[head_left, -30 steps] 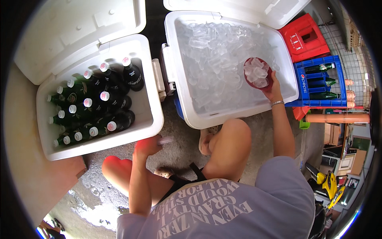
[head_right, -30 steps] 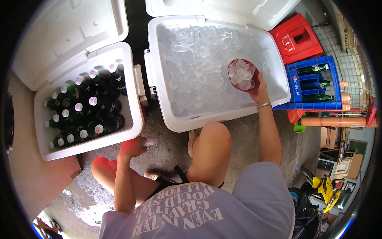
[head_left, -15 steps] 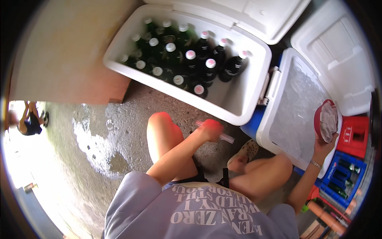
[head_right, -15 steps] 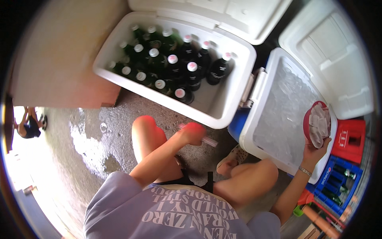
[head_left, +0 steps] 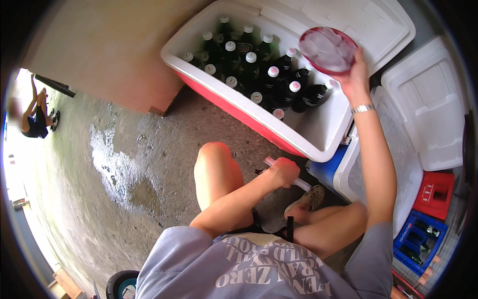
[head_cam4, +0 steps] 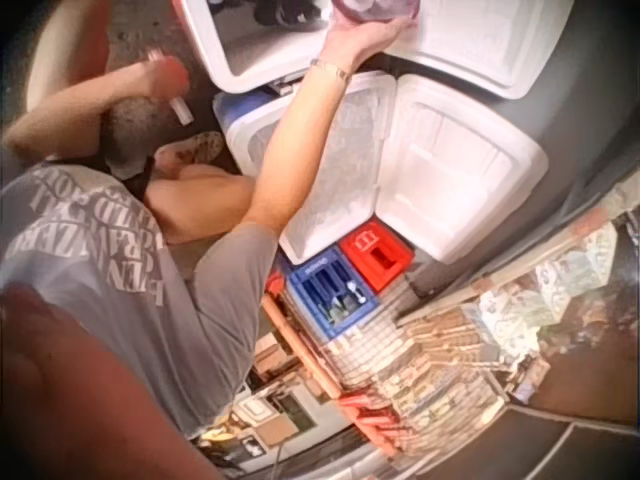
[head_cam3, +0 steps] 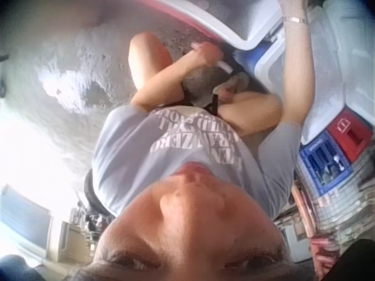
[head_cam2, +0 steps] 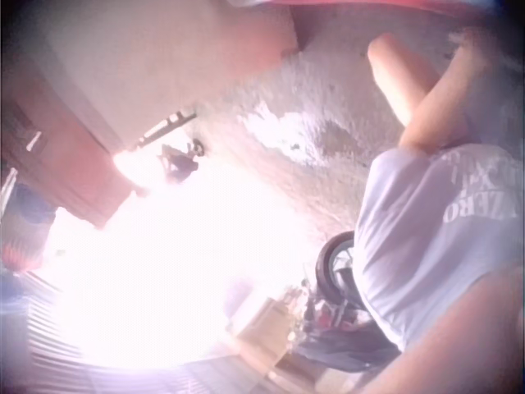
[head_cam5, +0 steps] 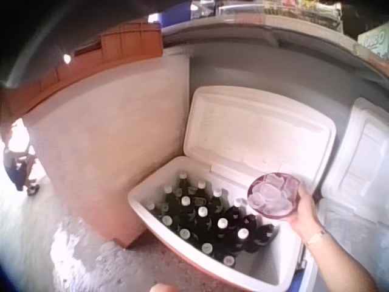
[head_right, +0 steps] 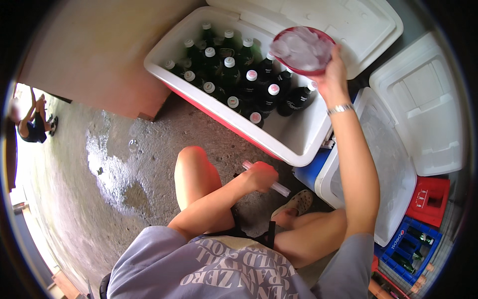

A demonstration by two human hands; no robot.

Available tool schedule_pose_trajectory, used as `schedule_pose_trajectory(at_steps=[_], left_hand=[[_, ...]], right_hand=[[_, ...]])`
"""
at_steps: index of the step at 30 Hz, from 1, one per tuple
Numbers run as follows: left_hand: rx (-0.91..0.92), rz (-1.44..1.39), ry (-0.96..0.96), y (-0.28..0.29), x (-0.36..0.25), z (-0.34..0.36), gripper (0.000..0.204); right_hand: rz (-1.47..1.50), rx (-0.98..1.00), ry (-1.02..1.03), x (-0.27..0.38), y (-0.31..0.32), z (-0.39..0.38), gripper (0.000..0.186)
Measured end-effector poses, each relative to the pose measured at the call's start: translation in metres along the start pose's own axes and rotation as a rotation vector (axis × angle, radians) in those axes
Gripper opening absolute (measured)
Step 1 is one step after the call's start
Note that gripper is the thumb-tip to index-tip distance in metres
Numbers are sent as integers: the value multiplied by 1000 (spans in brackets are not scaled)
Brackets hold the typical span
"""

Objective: The person scoops ice from a white cooler using a red scoop and pours it into a pink cooler containing green bottles. After filling the pink cooler, the person closes both coolers and places a box of Choco milk on top of the white cooler.

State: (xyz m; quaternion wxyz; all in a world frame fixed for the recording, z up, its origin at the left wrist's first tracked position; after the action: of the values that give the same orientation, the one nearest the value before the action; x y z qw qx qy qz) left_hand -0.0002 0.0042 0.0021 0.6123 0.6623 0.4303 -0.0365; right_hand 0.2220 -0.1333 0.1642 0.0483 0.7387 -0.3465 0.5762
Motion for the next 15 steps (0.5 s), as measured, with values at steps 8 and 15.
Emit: schedule_pose_trajectory(at_steps=[8,15], left_hand=[[-84,-53,7,14,-6,-9,16],[-128,-49,4,15,-10,-8,14]], right_hand=[[-324,-75,112,-54,-70,35,60],[-524,-155,325,-59,-77,39,60]])
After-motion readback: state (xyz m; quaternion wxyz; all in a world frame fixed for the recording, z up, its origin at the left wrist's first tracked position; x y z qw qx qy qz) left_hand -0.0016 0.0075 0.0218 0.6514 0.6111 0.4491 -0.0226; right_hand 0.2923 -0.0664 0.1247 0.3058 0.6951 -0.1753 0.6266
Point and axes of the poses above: each hand's wrist, its own z-axis towards the middle knuckle, its own y-axis out of the back of the hand, x = y × z, the point moved 5 cm from there along z, towards the middle knuckle, and after that the axes turned 11 degrees about -x, right-handed, at the moved point
